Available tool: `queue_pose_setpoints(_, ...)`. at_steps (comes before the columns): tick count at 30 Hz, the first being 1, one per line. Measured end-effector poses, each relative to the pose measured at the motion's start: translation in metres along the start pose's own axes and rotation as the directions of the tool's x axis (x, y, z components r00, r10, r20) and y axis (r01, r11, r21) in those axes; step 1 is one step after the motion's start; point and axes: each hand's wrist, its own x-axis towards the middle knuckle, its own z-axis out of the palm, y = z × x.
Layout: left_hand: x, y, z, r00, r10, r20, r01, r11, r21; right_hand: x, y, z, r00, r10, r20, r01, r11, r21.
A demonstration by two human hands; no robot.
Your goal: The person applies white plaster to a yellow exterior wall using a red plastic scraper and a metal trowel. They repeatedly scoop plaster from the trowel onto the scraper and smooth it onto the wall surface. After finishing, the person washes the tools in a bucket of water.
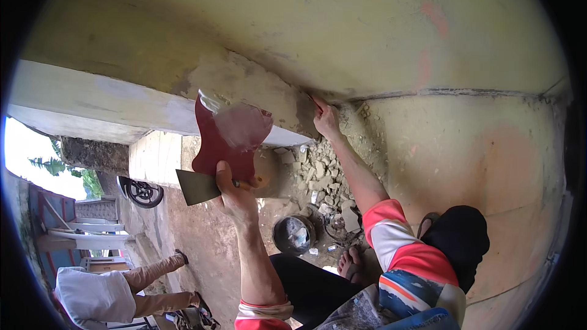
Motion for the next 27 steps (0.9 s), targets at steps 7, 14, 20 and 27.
queue_pose_setpoints(7,0.000,0.001,0.009,0.997,-0.037,-0.067,0.043,0.994,0.099,-0.002,0.001,-0.038,0.950,0.016,0.312,0.000,0.999,-0.051)
queue_pose_setpoints(14,0.016,-0.030,-0.002,0.982,-0.090,0.167,0.041,0.960,0.279,-0.050,-0.129,-0.130,0.940,-0.336,0.062,0.304,0.905,0.298)
queue_pose_setpoints(20,0.018,-0.029,0.018,0.933,0.202,0.298,-0.309,0.875,0.374,-0.052,-0.220,-0.133,0.756,-0.650,-0.072,0.649,0.732,0.205)
queue_pose_setpoints(27,0.013,-0.026,0.011,0.943,0.082,0.322,-0.215,0.891,0.401,-0.064,-0.200,-0.125,0.746,-0.641,0.180,0.599,0.764,0.239)
